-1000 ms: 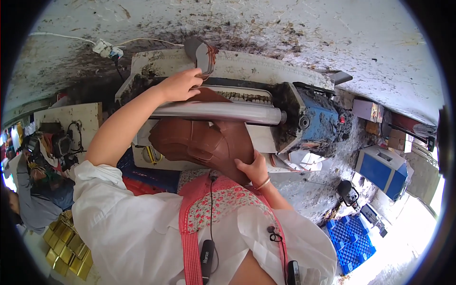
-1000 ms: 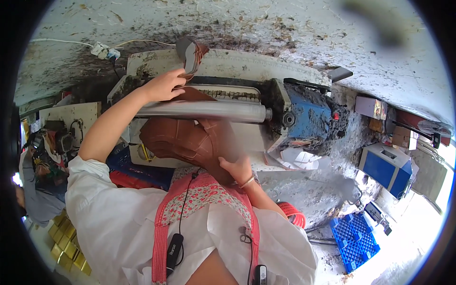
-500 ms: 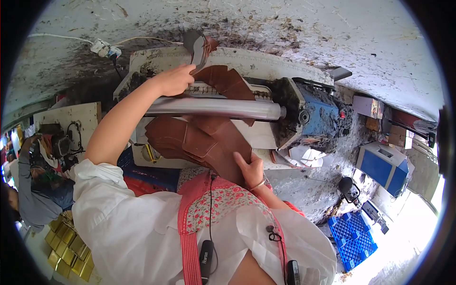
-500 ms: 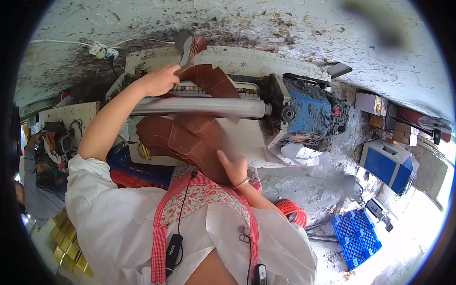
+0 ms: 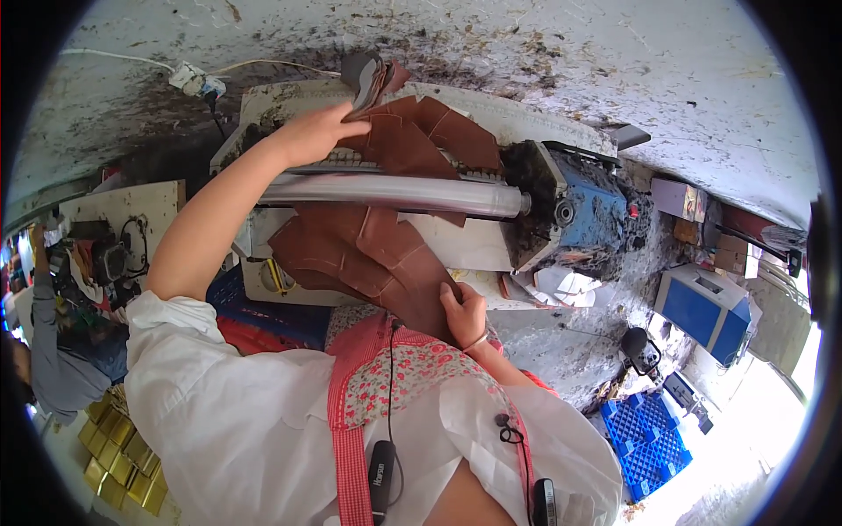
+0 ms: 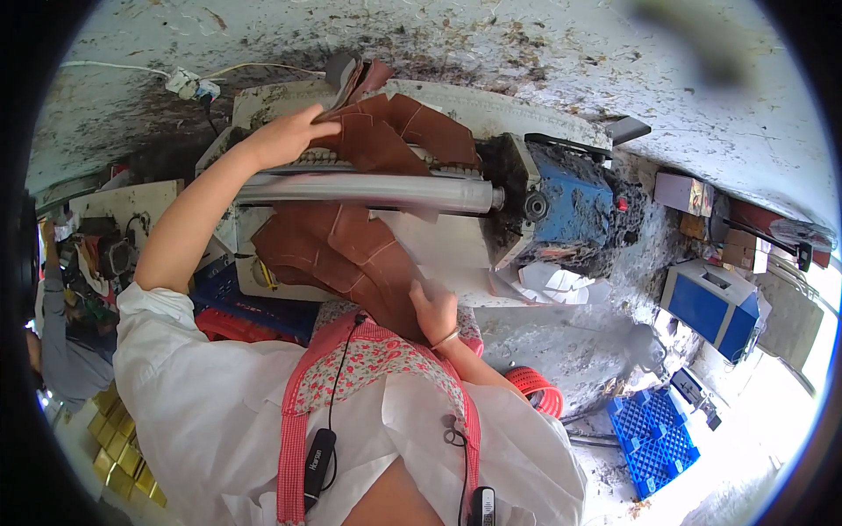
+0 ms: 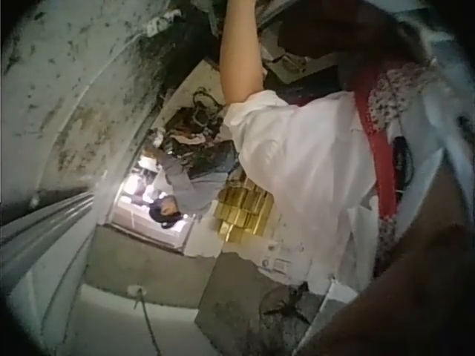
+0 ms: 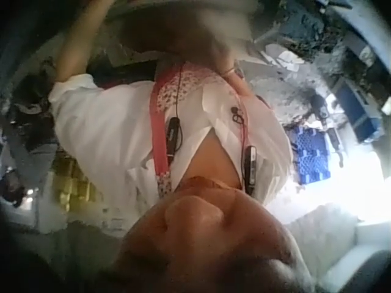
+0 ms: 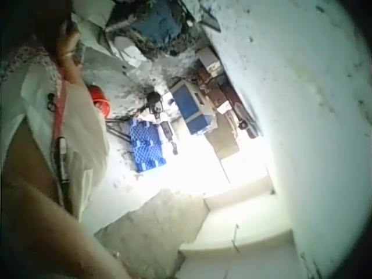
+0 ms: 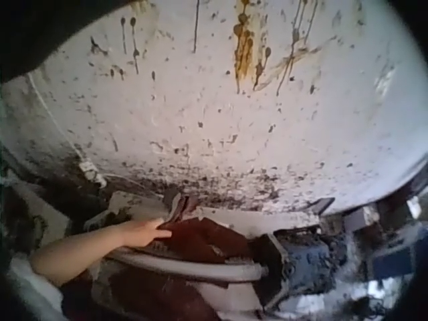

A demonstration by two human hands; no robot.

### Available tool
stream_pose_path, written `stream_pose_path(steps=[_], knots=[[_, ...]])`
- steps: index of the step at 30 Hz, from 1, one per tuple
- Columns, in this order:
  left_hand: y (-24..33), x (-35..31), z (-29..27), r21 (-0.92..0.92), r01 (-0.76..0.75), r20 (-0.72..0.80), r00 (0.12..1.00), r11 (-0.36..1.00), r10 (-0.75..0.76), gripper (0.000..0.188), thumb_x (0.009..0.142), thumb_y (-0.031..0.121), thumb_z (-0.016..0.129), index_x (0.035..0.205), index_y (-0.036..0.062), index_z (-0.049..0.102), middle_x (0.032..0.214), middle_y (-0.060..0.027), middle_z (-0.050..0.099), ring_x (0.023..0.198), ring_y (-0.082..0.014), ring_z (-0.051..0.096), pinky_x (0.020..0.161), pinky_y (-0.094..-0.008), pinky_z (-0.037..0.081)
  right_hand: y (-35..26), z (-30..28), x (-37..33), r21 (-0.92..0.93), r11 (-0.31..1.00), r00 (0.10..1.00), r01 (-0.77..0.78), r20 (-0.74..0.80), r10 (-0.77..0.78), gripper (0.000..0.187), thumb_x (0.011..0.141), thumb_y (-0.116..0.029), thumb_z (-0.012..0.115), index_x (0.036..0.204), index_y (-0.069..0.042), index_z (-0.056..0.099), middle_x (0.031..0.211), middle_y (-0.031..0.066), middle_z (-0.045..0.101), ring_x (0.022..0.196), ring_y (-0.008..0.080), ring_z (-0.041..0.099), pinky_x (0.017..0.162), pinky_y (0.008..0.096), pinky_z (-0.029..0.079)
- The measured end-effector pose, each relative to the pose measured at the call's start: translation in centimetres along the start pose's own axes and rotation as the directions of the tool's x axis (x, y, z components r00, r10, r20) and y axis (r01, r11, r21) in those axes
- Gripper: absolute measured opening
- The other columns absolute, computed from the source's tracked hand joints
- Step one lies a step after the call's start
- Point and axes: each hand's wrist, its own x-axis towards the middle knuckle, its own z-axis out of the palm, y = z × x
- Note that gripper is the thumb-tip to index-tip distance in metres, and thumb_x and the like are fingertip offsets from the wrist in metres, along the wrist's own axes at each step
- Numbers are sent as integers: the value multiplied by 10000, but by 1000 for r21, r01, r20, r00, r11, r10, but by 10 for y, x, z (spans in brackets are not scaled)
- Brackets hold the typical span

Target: The person sorts and thins leather shoe parts using a mechanical skiving machine.

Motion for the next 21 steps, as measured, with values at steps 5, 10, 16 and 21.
stream_pose_path(steps=[5, 10, 16, 21], knots=[[-4, -12, -3, -39, -16, 136, 991, 999, 22, 182, 823, 169, 631, 894, 21, 551, 1152, -171, 444, 1036, -383, 495, 861, -414, 434, 0, -8, -6, -37, 970, 962, 241, 140, -234, 364, 693, -261, 754, 913, 9, 650, 785, 194, 661, 710, 335, 654, 659, 370, 518], [-1, -9, -11, -83, 91, 202, 977, 992, -73, 118, 831, 97, 597, 917, 41, 540, 1186, -185, 441, 1049, -379, 494, 865, -406, 441, 3, -8, -11, -115, 984, 987, 136, 104, -124, 295, 705, -211, 724, 861, 28, 648, 745, 182, 656, 682, 241, 640, 636, 341, 506], [4, -11, -4, -99, 86, 5, 996, 991, -86, 234, 840, 24, 505, 1057, 83, 568, 1215, -232, 432, 1099, -398, 476, 905, -418, 424, 7, -5, -11, -11, 1000, 1000, -2, 22, 2, 235, 765, -189, 664, 829, 36, 641, 760, 213, 642, 713, 326, 656, 648, 374, 498], [3, -15, -3, -45, 30, 104, 994, 999, -25, 91, 847, 87, 542, 916, 44, 583, 1214, -230, 426, 1094, -393, 478, 892, -428, 418, 1, -10, -17, -18, 999, 997, 35, 67, -34, 253, 777, -204, 666, 864, 32, 641, 761, 216, 638, 692, 308, 648, 641, 376, 494]])
